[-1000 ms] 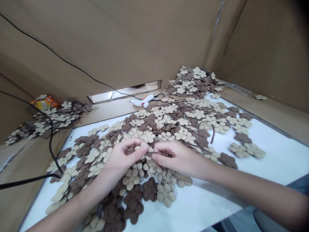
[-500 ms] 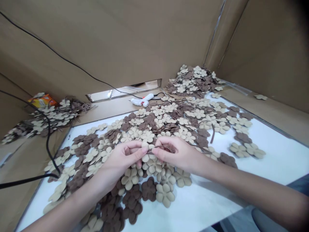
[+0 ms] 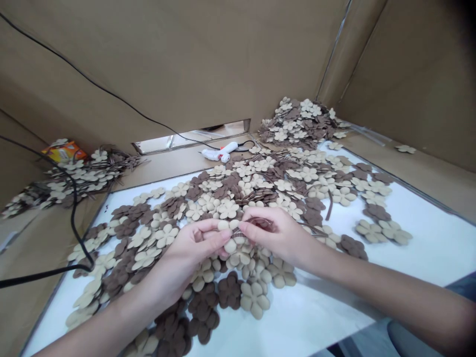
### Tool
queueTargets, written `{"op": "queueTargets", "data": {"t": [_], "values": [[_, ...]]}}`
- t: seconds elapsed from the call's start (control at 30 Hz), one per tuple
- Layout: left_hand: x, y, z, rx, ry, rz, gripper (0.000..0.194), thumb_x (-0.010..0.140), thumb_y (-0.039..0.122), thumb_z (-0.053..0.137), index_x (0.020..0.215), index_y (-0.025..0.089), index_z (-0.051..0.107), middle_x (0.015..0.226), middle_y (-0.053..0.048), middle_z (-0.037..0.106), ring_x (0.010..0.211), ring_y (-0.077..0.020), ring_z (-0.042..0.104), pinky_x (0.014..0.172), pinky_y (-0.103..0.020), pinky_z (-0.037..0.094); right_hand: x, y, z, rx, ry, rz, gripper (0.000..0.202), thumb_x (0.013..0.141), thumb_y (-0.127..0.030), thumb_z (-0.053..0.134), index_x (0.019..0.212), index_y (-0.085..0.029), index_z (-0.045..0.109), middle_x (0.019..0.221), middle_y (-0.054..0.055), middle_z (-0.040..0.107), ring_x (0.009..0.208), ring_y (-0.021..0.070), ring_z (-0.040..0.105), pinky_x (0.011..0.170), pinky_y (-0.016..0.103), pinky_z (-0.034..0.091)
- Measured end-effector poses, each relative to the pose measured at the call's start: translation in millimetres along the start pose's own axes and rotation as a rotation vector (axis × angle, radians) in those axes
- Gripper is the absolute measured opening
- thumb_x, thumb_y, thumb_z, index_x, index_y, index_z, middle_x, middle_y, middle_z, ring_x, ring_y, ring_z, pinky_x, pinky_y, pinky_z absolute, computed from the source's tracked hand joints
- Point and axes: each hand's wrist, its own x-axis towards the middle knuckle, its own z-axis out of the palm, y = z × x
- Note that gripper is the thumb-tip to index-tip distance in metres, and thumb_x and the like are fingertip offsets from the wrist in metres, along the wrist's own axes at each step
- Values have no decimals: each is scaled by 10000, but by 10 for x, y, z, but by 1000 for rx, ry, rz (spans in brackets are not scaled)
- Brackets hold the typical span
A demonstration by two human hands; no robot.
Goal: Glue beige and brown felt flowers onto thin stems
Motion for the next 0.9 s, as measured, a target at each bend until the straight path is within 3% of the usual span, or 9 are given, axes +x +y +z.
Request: {"op": "queueTargets", "data": {"t": [0.9], "values": [[-32, -4, 15, -68, -17, 14, 116, 762, 255, 696, 739, 149, 657, 666, -9, 669, 633, -103, 607, 644, -195, 490, 38, 32, -25, -30, 27, -84, 219, 879, -291, 505, 690, -181, 519, 644, -41, 485, 577, 88, 412, 518, 213, 299]]}}
